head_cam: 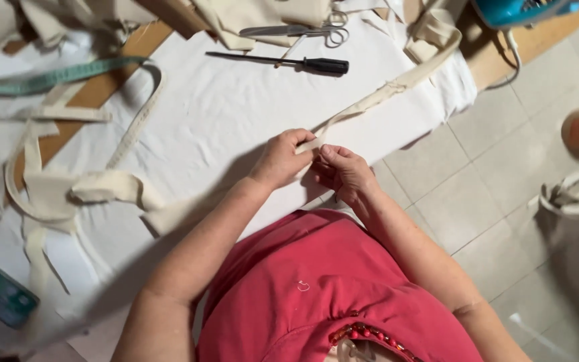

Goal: Folding and ironing long strips of fabric to create pressed edges or straps.

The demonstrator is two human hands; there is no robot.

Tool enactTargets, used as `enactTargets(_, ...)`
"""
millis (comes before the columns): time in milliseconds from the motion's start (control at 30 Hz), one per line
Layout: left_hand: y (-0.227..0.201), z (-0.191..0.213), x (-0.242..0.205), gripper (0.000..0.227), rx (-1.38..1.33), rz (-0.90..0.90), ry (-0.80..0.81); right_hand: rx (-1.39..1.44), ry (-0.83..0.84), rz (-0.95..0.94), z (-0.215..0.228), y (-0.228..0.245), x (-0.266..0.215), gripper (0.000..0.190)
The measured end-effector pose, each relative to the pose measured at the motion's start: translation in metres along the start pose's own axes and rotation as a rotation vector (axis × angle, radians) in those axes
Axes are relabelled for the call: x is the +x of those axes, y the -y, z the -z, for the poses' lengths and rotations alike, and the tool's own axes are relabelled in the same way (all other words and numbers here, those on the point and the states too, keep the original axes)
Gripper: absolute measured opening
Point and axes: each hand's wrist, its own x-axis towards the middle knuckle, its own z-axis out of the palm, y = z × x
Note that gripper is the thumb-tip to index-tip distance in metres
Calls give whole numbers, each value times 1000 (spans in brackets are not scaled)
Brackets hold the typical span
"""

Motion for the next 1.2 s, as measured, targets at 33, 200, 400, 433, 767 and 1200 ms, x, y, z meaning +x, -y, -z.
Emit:
enactTargets(33,0,-2,-1,22,-113,62,28,-33,-26,4,2,-5,1,34)
enactTargets(200,-13,2,-13,28,-354,115,103,7,-49,5,0,-16,1,34)
enactTargets(400,-21,4,-21,33,-350,69,102,77,-244,129,-25,2,-23,33)
enactTargets(433,-12,1,-17,28,-486,171,88,57,-250,157,-30,6,-27,36)
enactTargets(767,9,-12,15,25,-603,365,175,-108,-254,334,-34,13,-37,53)
enactTargets(1200,5,-3,7,18,-147,152,150,-162,-302,293,-34,1,-31,44)
